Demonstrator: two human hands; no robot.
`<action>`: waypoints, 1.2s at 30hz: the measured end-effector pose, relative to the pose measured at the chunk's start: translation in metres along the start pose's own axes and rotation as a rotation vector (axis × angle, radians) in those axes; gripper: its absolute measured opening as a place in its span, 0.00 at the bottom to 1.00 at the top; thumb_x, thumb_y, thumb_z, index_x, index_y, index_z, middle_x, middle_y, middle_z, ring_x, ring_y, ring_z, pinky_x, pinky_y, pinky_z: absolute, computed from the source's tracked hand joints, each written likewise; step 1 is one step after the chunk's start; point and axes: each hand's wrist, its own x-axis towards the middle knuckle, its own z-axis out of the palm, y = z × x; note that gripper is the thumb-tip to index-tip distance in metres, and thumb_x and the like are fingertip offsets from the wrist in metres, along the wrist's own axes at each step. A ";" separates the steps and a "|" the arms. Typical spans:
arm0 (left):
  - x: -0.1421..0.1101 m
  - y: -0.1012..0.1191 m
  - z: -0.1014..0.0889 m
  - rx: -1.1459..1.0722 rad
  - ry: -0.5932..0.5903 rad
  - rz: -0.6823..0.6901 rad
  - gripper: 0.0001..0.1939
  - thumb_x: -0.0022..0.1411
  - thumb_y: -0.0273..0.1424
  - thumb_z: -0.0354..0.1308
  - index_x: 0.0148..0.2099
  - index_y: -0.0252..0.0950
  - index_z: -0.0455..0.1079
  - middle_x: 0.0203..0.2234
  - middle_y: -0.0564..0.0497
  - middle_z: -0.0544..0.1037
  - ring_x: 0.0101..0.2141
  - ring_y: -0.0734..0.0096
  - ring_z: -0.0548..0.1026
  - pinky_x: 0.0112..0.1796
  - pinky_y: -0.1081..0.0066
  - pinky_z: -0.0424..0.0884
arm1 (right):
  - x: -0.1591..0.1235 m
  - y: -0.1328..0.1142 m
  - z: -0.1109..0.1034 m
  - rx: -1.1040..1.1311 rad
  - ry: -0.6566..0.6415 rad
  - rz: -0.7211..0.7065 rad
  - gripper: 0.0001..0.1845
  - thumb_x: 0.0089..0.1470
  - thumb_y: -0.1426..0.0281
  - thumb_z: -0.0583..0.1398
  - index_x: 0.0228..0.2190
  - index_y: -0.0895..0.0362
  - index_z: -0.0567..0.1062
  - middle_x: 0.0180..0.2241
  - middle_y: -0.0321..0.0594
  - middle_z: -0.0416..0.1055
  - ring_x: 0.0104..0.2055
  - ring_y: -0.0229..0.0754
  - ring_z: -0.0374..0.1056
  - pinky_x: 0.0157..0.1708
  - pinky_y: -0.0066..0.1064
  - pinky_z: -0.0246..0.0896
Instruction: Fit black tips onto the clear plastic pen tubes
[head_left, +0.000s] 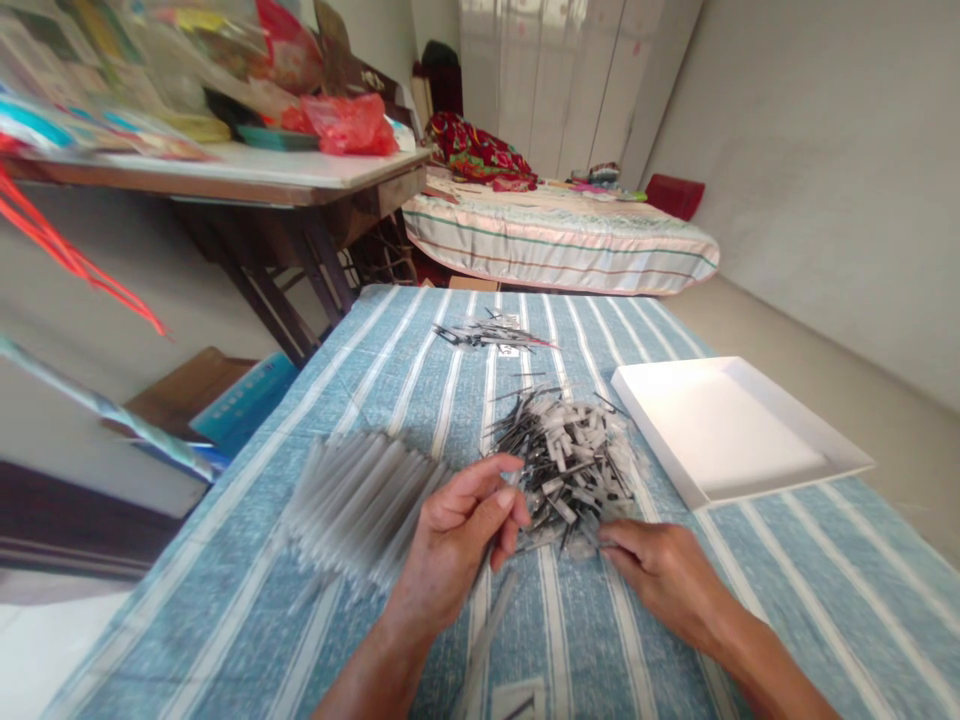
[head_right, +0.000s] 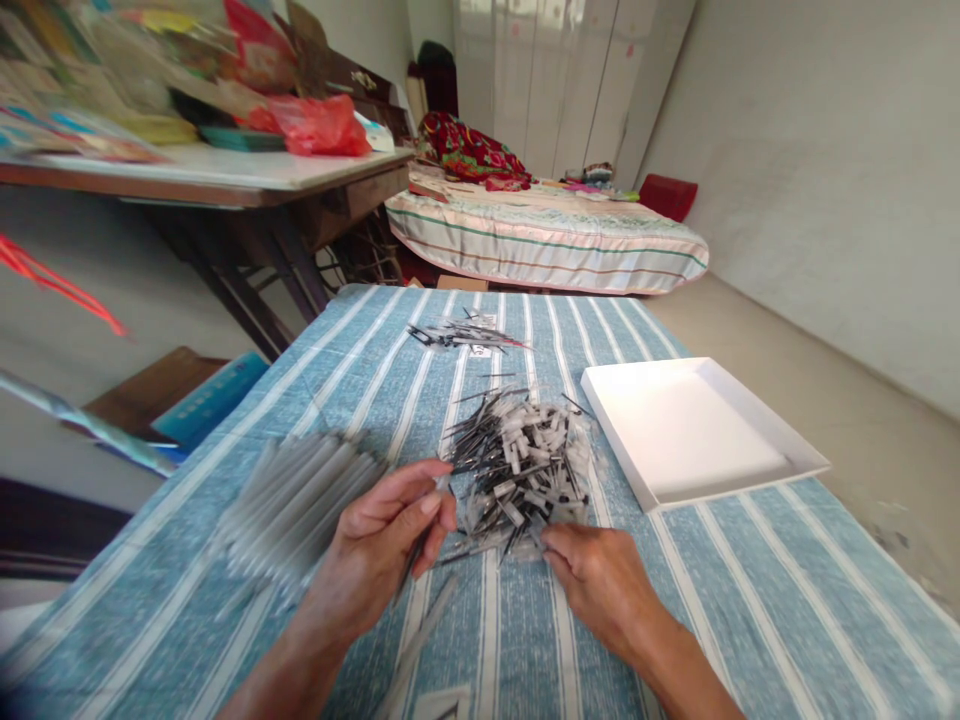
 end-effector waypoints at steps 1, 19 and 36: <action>0.000 0.000 0.000 0.001 0.000 -0.001 0.10 0.60 0.28 0.52 0.45 0.38 0.65 0.23 0.55 0.72 0.17 0.83 0.64 0.16 0.81 0.58 | -0.001 -0.002 0.002 -0.017 -0.020 0.002 0.09 0.56 0.73 0.51 0.29 0.53 0.71 0.25 0.32 0.72 0.29 0.38 0.70 0.28 0.26 0.56; 0.002 -0.003 -0.001 0.031 0.012 -0.025 0.11 0.59 0.28 0.53 0.45 0.37 0.66 0.22 0.55 0.72 0.17 0.82 0.64 0.16 0.81 0.58 | 0.003 -0.012 0.012 -0.163 -0.099 0.018 0.07 0.54 0.73 0.53 0.27 0.54 0.70 0.27 0.33 0.75 0.30 0.40 0.72 0.26 0.27 0.54; 0.000 -0.002 0.001 0.058 0.027 -0.029 0.11 0.59 0.28 0.53 0.45 0.37 0.66 0.21 0.55 0.71 0.16 0.82 0.64 0.15 0.81 0.57 | 0.011 0.005 0.002 -0.064 0.142 0.102 0.12 0.56 0.69 0.50 0.33 0.52 0.74 0.27 0.34 0.76 0.29 0.39 0.72 0.27 0.25 0.56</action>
